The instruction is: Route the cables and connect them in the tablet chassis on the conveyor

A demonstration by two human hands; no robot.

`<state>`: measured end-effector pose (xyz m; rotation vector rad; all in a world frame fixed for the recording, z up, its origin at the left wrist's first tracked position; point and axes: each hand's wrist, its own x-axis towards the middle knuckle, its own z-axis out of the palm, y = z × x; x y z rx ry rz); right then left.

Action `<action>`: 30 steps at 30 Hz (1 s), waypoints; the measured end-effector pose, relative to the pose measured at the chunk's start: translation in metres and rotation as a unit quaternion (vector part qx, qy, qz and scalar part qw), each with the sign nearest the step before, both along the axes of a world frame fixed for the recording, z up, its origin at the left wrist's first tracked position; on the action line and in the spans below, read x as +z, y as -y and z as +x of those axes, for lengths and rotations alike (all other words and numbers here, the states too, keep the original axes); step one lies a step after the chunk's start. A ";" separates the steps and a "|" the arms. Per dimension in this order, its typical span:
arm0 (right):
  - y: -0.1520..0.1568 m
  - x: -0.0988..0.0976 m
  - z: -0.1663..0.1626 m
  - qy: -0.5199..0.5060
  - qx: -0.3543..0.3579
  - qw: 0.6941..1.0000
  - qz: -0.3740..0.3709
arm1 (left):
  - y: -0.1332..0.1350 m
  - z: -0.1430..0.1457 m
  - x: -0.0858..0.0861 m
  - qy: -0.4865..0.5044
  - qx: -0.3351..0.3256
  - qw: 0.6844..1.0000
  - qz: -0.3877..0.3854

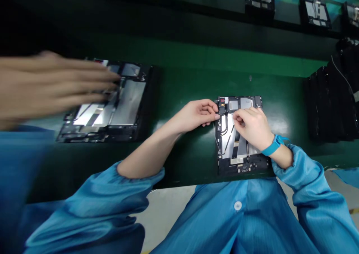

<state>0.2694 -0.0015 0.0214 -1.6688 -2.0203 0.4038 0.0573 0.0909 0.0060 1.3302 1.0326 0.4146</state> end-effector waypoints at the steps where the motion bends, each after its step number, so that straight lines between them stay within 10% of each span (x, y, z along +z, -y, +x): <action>1: 0.000 -0.003 0.001 -0.009 0.000 1.000 0.002 | 0.002 0.001 0.000 0.002 0.011 1.000 -0.004; 9: 0.001 -0.009 0.006 -0.034 0.002 0.999 -0.009 | 0.011 0.009 0.004 -0.054 0.070 0.996 0.022; 20: -0.006 -0.017 0.015 -0.084 -0.014 0.996 -0.024 | -0.031 0.024 0.045 -0.283 -0.213 0.893 0.278; 30: -0.006 -0.011 0.023 -0.101 -0.028 0.994 -0.019 | -0.036 0.053 0.051 -0.396 -0.288 0.807 0.330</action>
